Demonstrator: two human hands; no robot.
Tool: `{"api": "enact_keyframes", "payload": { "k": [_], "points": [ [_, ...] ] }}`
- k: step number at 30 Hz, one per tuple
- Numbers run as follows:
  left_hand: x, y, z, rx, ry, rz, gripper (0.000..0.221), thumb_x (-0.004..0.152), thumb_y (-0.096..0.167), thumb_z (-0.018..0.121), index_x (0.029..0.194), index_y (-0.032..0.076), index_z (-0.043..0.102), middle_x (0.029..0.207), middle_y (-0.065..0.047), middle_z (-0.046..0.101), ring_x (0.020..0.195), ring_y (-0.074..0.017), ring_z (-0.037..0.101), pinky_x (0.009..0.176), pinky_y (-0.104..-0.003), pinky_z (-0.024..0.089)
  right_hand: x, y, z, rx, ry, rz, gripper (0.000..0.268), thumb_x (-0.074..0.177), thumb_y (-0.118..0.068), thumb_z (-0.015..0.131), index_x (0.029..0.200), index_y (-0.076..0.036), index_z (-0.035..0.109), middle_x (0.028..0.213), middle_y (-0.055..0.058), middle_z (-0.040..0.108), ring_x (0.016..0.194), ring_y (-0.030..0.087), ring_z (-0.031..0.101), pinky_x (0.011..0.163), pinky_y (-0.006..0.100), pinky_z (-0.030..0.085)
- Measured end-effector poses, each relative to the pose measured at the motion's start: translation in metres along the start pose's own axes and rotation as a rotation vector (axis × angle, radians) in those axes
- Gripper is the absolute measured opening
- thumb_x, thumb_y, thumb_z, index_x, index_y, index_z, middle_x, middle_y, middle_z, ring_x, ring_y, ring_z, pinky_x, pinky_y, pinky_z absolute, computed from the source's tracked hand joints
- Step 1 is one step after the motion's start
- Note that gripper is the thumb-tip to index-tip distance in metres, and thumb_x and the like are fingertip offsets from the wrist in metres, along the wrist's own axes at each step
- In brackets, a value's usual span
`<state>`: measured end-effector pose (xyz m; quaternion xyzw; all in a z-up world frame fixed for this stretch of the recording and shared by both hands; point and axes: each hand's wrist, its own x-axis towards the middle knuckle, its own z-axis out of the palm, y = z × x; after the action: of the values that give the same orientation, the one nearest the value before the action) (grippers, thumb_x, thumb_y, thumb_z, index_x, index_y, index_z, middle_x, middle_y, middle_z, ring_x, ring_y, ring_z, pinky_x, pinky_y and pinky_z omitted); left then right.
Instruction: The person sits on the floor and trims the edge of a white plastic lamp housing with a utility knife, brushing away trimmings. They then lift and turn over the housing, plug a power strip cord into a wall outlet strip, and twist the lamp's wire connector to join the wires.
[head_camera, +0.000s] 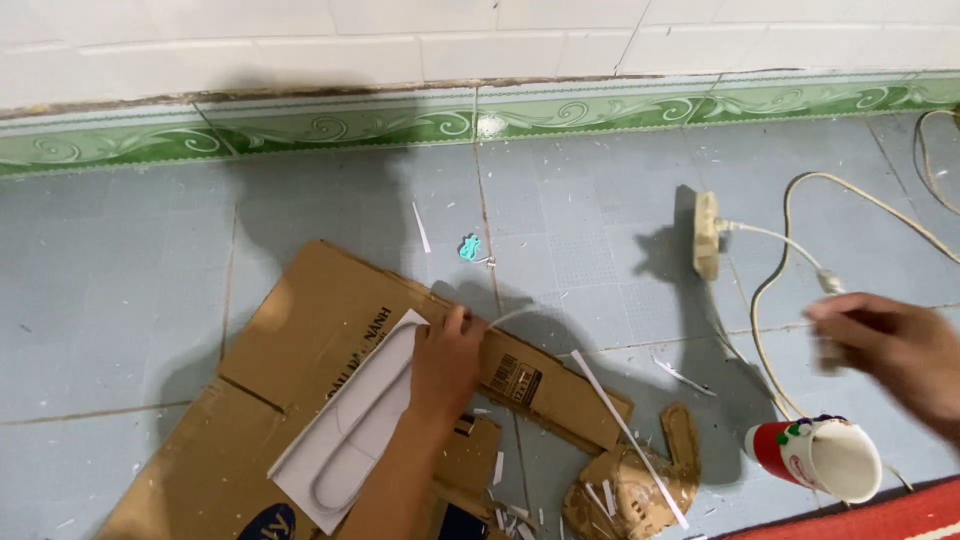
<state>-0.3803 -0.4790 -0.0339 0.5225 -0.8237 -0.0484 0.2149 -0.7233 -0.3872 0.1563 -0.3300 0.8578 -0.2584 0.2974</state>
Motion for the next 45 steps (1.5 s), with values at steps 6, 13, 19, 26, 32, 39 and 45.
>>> {"api": "enact_keyframes", "payload": {
  "k": [6, 13, 19, 26, 32, 39, 45],
  "points": [
    [0.017, 0.003, -0.013, -0.16, -0.107, 0.066, 0.025, 0.086, 0.033, 0.056, 0.084, 0.01, 0.065, 0.088, -0.004, 0.059, 0.079, -0.025, 0.055, 0.077, -0.041, 0.041, -0.046, -0.047, 0.062, 0.36, -0.082, -0.036, 0.025, 0.094, -0.008, 0.047, 0.111, 0.006, 0.059, 0.088, 0.023, 0.054, 0.084, 0.031, 0.052, 0.072, 0.046, 0.044],
    [0.075, 0.002, 0.027, -0.267, 0.029, -0.328, 0.022, 0.075, 0.024, 0.067, 0.094, 0.014, 0.061, 0.089, -0.005, 0.061, 0.083, -0.0273, 0.053, 0.075, -0.042, 0.039, -0.04, -0.043, 0.105, 0.648, -0.245, 0.018, 0.042, 0.088, -0.003, 0.042, 0.128, 0.005, 0.055, 0.087, 0.025, 0.054, 0.085, 0.034, 0.055, 0.078, 0.046, 0.044],
    [0.088, 0.012, 0.032, -0.162, 0.041, -0.348, 0.013, 0.08, 0.023, 0.063, 0.086, 0.012, 0.064, 0.085, -0.005, 0.062, 0.076, -0.0254, 0.056, 0.077, -0.041, 0.036, -0.025, -0.019, 0.111, 0.743, -0.236, 0.068, 0.044, 0.084, 0.005, 0.047, 0.127, 0.005, 0.058, 0.088, 0.023, 0.055, 0.081, 0.034, 0.055, 0.07, 0.044, 0.042],
    [0.076, 0.029, -0.018, -0.97, 0.062, -0.606, 0.017, 0.08, 0.021, 0.061, 0.09, 0.007, 0.065, 0.076, 0.0, 0.067, 0.066, -0.0101, 0.057, 0.064, -0.023, 0.046, -0.022, 0.004, 0.104, 0.808, -0.238, 0.075, 0.038, 0.086, 0.007, 0.044, 0.122, 0.011, 0.058, 0.088, 0.025, 0.052, 0.083, 0.037, 0.053, 0.075, 0.05, 0.042],
    [0.036, 0.069, -0.078, -1.632, -0.104, -1.013, 0.024, 0.082, 0.009, 0.06, 0.102, 0.002, 0.071, 0.086, -0.007, 0.063, 0.084, -0.0128, 0.056, 0.075, -0.024, 0.042, -0.046, -0.031, 0.114, 0.852, -0.257, 0.097, 0.039, 0.084, 0.005, 0.046, 0.121, 0.013, 0.055, 0.101, 0.026, 0.055, 0.09, 0.034, 0.053, 0.08, 0.043, 0.041],
    [0.003, 0.093, -0.118, -1.659, -0.226, -0.92, 0.03, 0.085, 0.009, 0.057, 0.11, -0.002, 0.07, 0.08, -0.01, 0.063, 0.077, -0.0146, 0.057, 0.071, -0.025, 0.046, -0.045, -0.015, 0.137, 0.981, -0.381, -0.152, 0.025, 0.085, -0.002, 0.057, 0.109, 0.003, 0.061, 0.083, 0.007, 0.053, 0.073, 0.014, 0.051, 0.069, 0.028, 0.047],
    [-0.014, 0.105, -0.114, -1.748, -0.13, -0.833, 0.023, 0.083, 0.008, 0.057, 0.101, -0.005, 0.064, 0.09, -0.014, 0.068, 0.083, -0.0194, 0.067, 0.077, -0.029, 0.054, -0.058, -0.017, 0.146, 1.046, -0.374, -0.214, 0.016, 0.085, -0.003, 0.059, 0.1, 0.002, 0.061, 0.084, 0.007, 0.057, 0.075, 0.013, 0.053, 0.07, 0.027, 0.048]
  ]
}}
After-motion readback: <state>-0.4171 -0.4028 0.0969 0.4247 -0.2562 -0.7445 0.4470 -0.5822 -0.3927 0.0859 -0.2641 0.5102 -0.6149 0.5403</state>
